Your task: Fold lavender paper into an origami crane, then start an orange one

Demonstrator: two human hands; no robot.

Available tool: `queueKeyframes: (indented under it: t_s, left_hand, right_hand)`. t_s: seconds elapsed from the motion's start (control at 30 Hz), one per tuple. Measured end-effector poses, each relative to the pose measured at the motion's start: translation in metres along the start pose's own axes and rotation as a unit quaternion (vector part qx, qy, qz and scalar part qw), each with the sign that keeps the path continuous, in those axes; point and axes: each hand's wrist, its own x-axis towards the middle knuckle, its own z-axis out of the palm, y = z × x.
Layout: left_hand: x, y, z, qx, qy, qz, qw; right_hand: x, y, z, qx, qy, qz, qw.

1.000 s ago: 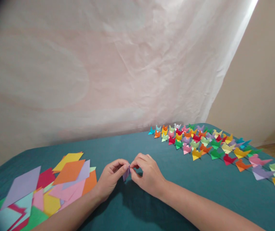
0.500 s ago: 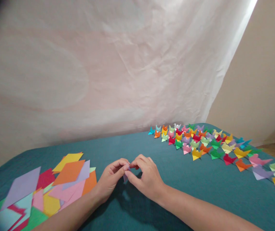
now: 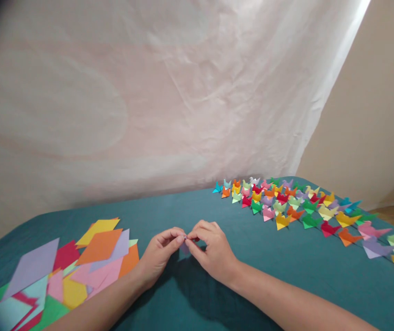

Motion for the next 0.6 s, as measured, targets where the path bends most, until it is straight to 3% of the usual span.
queueKeyframes:
  t_s: [0.33,0.6]
  left_hand:
    - [-0.003,0.002,-0.001,0.128,0.014,0.084,0.988]
    - [-0.005,0.012,0.006,0.084,-0.012,0.047,0.995]
  right_hand:
    - [0.001,0.000,0.001,-0.060,0.013,-0.041,0.997]
    - [-0.001,-0.003,0.004,-0.051,0.035,-0.031,0.998]
